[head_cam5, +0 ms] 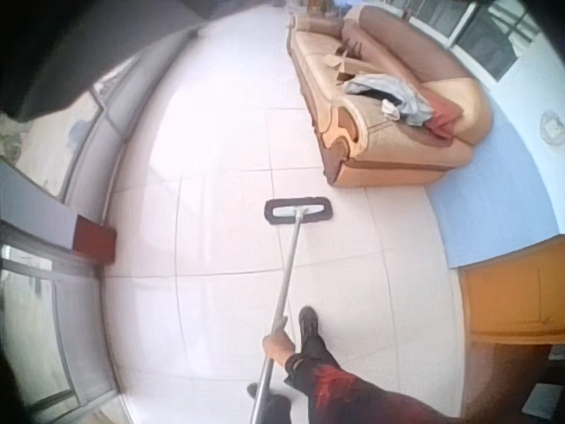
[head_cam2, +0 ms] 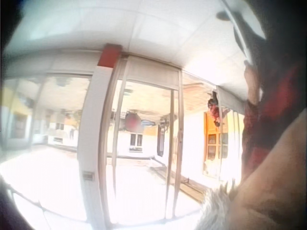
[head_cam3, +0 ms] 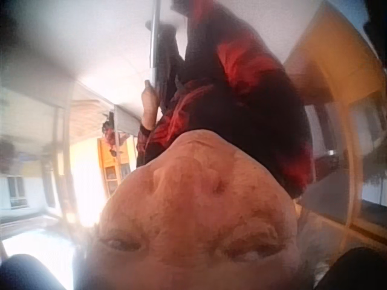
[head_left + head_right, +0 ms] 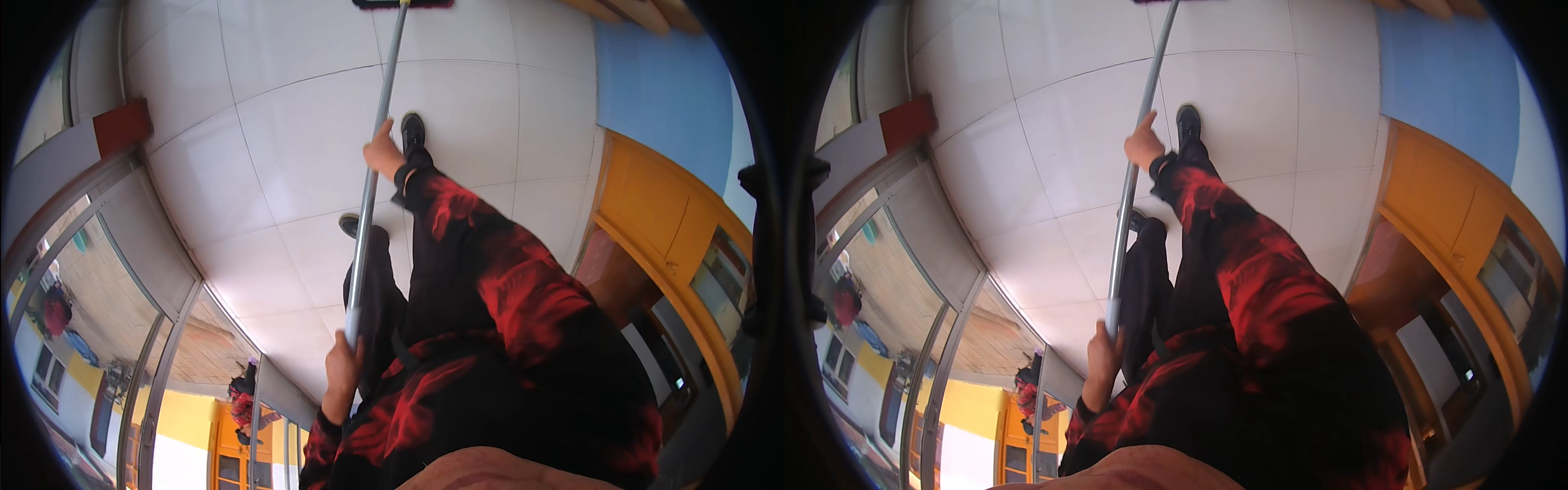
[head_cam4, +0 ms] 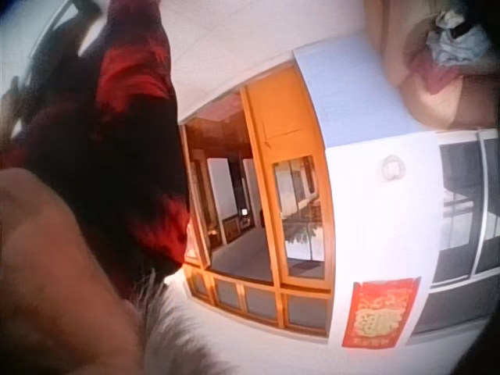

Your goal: The person sweeps a tiled floor using a long-handled broom, moving back and forth across the room. They briefly pause to adjust the broom head before continuing to sweep toward a doorway.

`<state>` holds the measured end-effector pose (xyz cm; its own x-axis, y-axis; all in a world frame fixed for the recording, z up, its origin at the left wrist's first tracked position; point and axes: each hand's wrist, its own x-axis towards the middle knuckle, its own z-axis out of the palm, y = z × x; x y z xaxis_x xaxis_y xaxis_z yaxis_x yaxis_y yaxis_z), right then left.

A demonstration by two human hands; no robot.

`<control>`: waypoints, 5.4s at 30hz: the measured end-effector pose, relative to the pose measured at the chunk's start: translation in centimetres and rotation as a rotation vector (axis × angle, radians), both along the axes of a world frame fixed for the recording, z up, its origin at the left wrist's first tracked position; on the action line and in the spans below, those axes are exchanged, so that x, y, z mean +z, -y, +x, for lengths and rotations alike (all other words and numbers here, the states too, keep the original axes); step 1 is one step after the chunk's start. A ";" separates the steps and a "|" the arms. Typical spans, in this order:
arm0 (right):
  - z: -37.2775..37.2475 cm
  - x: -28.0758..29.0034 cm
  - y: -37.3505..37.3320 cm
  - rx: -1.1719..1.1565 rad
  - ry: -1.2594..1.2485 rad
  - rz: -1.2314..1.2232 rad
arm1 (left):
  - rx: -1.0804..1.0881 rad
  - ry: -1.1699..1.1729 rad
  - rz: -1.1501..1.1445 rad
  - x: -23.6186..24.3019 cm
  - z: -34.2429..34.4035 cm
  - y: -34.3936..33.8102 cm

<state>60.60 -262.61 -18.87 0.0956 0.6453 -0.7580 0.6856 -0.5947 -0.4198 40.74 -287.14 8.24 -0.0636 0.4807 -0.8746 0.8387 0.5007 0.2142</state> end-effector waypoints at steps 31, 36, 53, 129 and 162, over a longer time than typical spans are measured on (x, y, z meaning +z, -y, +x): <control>33.0 -1.8 -4.9 -0.467 0.049 -0.089 | -0.066 0.182 0.138 -4.0 29.4 -9.1; 34.4 -2.7 -2.9 -0.439 0.061 0.019 | -0.091 0.117 0.127 -1.8 31.1 -7.1; 13.5 11.4 38.8 -0.246 -0.220 -0.360 | -0.100 -0.119 -0.139 17.7 11.8 29.1; 64.1 -4.4 14.2 -0.613 0.196 0.060 | -0.413 0.156 -0.074 -4.5 53.7 4.3; 44.4 2.0 31.5 -1.614 -0.359 0.043 | -0.492 0.065 -0.080 8.2 33.2 12.5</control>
<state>104.96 -294.12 -16.84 0.4808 0.0805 -0.8731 -0.7174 -0.5364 -0.4445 73.91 -299.64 16.44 0.2098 0.3717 -0.9044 0.9657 0.0657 0.2510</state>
